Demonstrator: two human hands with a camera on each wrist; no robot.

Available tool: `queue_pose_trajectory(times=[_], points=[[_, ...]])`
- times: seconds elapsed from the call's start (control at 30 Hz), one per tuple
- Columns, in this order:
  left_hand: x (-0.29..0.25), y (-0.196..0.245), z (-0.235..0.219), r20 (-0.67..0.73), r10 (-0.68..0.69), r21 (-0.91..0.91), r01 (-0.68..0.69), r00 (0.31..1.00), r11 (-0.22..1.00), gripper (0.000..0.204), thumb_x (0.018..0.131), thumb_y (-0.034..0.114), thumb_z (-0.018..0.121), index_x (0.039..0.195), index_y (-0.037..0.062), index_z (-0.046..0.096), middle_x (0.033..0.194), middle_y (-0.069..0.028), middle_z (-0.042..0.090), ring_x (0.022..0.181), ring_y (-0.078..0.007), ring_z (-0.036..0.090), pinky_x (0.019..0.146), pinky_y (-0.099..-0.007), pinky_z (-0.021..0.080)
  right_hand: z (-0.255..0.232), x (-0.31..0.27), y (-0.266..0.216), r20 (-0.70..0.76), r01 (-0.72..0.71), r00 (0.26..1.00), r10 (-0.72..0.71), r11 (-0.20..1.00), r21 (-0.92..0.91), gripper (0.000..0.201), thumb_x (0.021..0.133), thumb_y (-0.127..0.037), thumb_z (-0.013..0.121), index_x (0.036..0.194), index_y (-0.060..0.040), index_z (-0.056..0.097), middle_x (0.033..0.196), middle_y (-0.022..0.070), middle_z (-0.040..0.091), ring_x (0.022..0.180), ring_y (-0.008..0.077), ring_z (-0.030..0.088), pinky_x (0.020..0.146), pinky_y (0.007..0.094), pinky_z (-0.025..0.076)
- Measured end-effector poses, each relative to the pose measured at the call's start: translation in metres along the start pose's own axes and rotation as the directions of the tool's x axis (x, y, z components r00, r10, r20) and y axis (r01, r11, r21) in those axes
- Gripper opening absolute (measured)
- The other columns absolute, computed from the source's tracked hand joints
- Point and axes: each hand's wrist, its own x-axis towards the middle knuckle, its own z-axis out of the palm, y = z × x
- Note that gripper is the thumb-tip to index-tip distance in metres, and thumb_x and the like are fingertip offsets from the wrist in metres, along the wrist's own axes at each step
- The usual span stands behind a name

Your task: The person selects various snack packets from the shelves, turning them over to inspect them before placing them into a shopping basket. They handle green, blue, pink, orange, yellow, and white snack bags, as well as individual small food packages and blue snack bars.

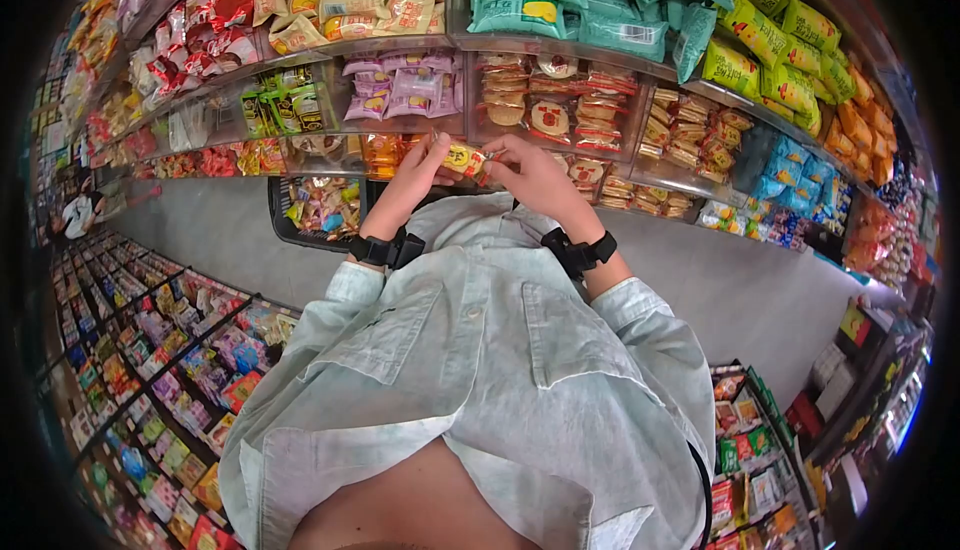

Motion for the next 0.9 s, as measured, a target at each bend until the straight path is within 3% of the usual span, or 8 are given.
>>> queue_pose_trajectory(times=[0.1, 0.3, 0.33, 0.43, 0.47, 0.57, 0.67, 0.9], points=[[0.011, -0.016, -0.03, 0.057, 0.045, 0.028, -0.047, 0.997, 0.999, 0.054, 0.103, 0.046, 0.06, 0.128, -0.0011, 0.052, 0.105, -0.0069, 0.067, 0.088, -0.0132, 0.067, 0.076, -0.0272, 0.054, 0.027, 0.012, 0.015, -0.083, 0.011, 0.997, -0.004, 0.996, 0.086, 0.025, 0.102, -0.014, 0.063, 0.123, -0.0011, 0.06, 0.094, 0.0069, 0.072, 0.084, 0.0112, 0.068, 0.075, 0.0289, 0.054], [0.037, -0.059, -0.125, 0.087, 0.153, 0.125, -0.163, 0.984, 0.979, 0.041, 0.097, 0.035, 0.07, 0.114, -0.0006, 0.06, 0.097, -0.0093, 0.067, 0.085, -0.0137, 0.064, 0.074, -0.03, 0.051, 0.095, 0.054, 0.008, -0.16, -0.05, 0.986, 0.052, 0.999, 0.017, 0.025, 0.102, -0.013, 0.062, 0.124, -0.0008, 0.06, 0.093, 0.0053, 0.071, 0.085, 0.0107, 0.067, 0.072, 0.0278, 0.053], [0.037, -0.06, -0.14, 0.113, 0.231, 0.142, -0.246, 0.966, 0.959, 0.028, 0.101, 0.027, 0.067, 0.108, 0.0018, 0.057, 0.091, -0.0033, 0.063, 0.082, -0.0077, 0.06, 0.071, -0.0267, 0.05, 0.109, 0.06, 0.0, -0.166, -0.087, 0.983, 0.082, 0.996, -0.022, 0.025, 0.101, -0.014, 0.064, 0.123, -0.0017, 0.061, 0.091, 0.0049, 0.071, 0.084, 0.0104, 0.067, 0.071, 0.0281, 0.052], [0.028, -0.066, -0.188, 0.136, 0.284, 0.283, -0.312, 0.949, 0.907, 0.027, 0.101, 0.027, 0.068, 0.101, 0.0016, 0.057, 0.088, -0.0021, 0.062, 0.079, -0.0085, 0.057, 0.068, -0.0269, 0.047, 0.147, 0.079, -0.009, -0.179, -0.139, 0.978, 0.103, 0.97, -0.199, 0.028, 0.099, -0.016, 0.067, 0.123, -0.0026, 0.062, 0.088, 0.0047, 0.07, 0.082, 0.0109, 0.067, 0.071, 0.0289, 0.052], [0.03, -0.073, -0.203, 0.152, 0.249, 0.276, -0.283, 0.956, 0.919, 0.029, 0.1, 0.028, 0.069, 0.097, 0.0014, 0.058, 0.084, -0.001, 0.06, 0.075, -0.0094, 0.054, 0.067, -0.0278, 0.046, 0.158, 0.083, -0.014, -0.2, -0.206, 0.968, 0.152, 0.937, -0.283, 0.03, 0.096, -0.018, 0.07, 0.122, -0.003, 0.063, 0.089, 0.0071, 0.071, 0.08, 0.0142, 0.068, 0.071, 0.0308, 0.053], [0.025, -0.078, -0.234, 0.225, 0.141, 0.267, -0.2, 0.964, 0.943, 0.03, 0.099, 0.029, 0.07, 0.094, 0.0021, 0.059, 0.08, 0.0004, 0.058, 0.073, -0.0096, 0.053, 0.066, -0.028, 0.045, 0.194, 0.087, -0.029, -0.223, -0.23, 0.96, 0.167, 0.928, -0.294, 0.032, 0.095, -0.019, 0.071, 0.122, -0.003, 0.063, 0.089, 0.0097, 0.07, 0.081, 0.0183, 0.069, 0.074, 0.033, 0.054], [0.026, -0.07, -0.251, 0.321, 0.079, 0.31, -0.184, 0.944, 0.933, 0.039, 0.095, 0.036, 0.072, 0.095, -0.0016, 0.062, 0.084, -0.0093, 0.065, 0.077, -0.0176, 0.059, 0.073, -0.0331, 0.048, 0.21, 0.082, -0.04, -0.207, -0.212, 0.967, 0.147, 0.917, -0.338, 0.034, 0.093, -0.014, 0.073, 0.123, -0.0014, 0.063, 0.093, 0.0109, 0.073, 0.083, 0.0195, 0.07, 0.076, 0.0331, 0.055], [0.038, -0.061, -0.239, 0.541, 0.057, 0.391, -0.311, 0.839, 0.866, 0.039, 0.094, 0.039, 0.074, 0.093, 0.0013, 0.064, 0.079, -0.0061, 0.063, 0.074, -0.0144, 0.056, 0.071, -0.0326, 0.049, 0.209, 0.051, -0.043, -0.312, -0.3, 0.931, 0.189, 0.882, -0.362, 0.036, 0.09, -0.009, 0.073, 0.123, 0.0, 0.063, 0.093, 0.0108, 0.075, 0.086, 0.0199, 0.073, 0.079, 0.0322, 0.056]])
